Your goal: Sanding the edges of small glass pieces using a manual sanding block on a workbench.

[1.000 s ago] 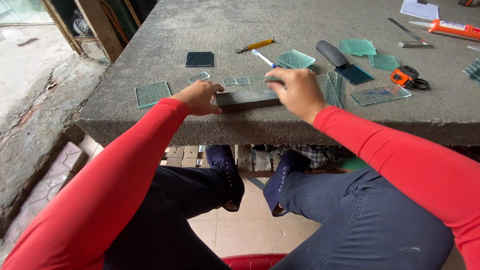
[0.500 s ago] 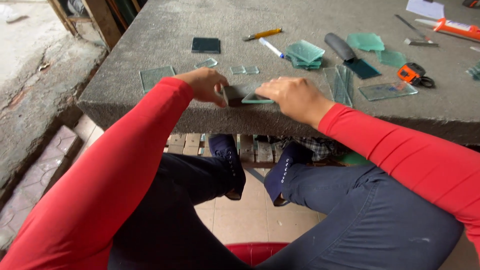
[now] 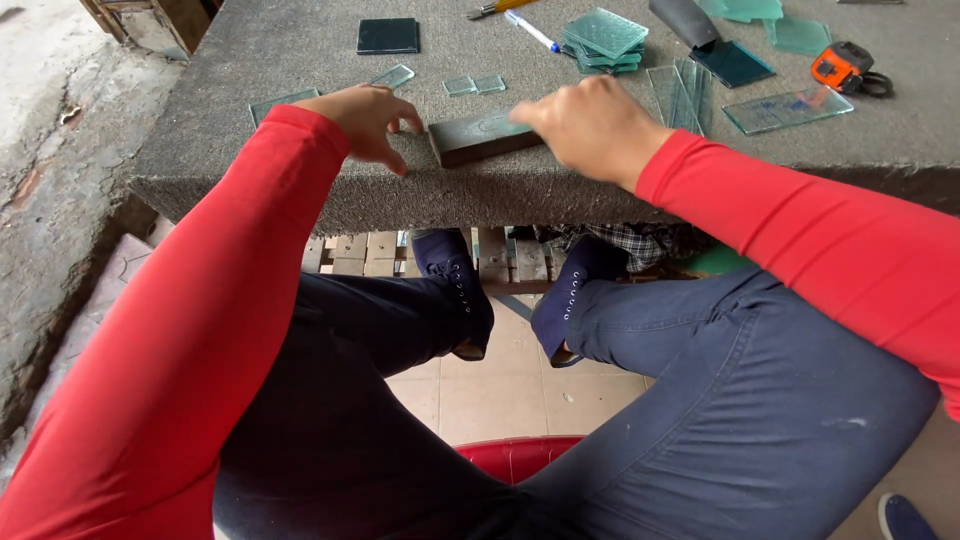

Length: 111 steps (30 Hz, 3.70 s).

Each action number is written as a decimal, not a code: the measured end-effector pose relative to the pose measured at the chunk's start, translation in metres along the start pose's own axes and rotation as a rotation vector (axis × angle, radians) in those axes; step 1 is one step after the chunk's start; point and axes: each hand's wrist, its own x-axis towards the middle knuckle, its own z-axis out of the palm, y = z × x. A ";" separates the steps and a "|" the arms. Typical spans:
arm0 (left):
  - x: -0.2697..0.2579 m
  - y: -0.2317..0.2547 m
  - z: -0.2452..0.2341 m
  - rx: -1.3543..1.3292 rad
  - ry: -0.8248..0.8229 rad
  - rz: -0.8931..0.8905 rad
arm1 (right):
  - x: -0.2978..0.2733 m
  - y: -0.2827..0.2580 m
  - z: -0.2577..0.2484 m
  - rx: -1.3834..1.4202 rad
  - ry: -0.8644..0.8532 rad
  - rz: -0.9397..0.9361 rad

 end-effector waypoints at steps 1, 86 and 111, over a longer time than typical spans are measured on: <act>0.000 -0.003 0.000 0.001 -0.003 -0.003 | 0.001 0.003 0.001 0.004 0.002 0.000; 0.027 0.004 0.024 0.098 0.308 0.155 | 0.012 -0.008 0.014 0.055 -0.064 0.033; 0.010 0.025 0.013 0.115 0.258 0.181 | 0.001 -0.010 0.013 0.038 -0.105 0.047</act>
